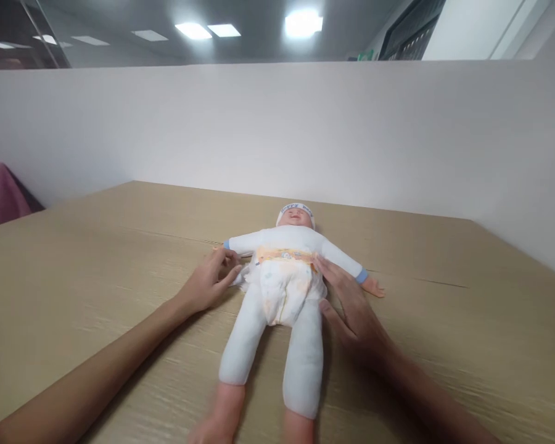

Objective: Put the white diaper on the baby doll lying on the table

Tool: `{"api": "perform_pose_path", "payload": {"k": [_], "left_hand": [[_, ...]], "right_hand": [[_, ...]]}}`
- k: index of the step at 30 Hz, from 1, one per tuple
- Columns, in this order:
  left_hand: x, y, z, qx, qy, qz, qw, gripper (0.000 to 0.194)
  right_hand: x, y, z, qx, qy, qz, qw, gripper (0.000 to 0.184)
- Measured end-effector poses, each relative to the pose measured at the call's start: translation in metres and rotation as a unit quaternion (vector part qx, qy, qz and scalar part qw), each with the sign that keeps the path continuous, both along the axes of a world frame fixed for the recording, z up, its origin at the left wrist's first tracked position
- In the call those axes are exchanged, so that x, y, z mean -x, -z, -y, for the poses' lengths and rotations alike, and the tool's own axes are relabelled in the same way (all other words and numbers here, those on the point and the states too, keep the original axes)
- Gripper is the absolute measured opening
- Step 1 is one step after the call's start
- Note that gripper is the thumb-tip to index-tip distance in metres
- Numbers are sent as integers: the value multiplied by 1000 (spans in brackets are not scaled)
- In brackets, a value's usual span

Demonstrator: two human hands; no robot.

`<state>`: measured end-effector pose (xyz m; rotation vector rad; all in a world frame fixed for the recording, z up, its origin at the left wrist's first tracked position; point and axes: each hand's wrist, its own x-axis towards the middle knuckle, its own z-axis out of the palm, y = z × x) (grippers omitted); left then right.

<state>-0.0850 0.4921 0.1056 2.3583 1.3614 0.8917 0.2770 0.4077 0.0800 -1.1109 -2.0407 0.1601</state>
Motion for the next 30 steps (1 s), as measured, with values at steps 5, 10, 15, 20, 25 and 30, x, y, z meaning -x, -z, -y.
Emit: {"api": "perform_pose_path", "payload": {"k": [5, 10, 15, 20, 25, 30], "left_hand": [[5, -1, -1, 6, -32, -56, 998, 23], [17, -4, -3, 41, -14, -77, 996, 27], [19, -5, -3, 71, 17, -112, 991, 36], [16, -6, -4, 181, -17, -28, 983, 44], [14, -8, -8, 315, -30, 166, 934, 50], [0, -4, -7, 291, -24, 335, 896, 51]], "right_hand": [[28, -40, -25, 33, 30, -13, 999, 59], [77, -87, -79, 140, -54, 88, 985, 58], [106, -101, -113, 202, -49, 135, 969, 45], [116, -92, -116, 193, -39, 68, 978, 32], [118, -105, -102, 96, -128, 115, 980, 28], [112, -112, -101, 150, -206, 260, 931, 33]]}}
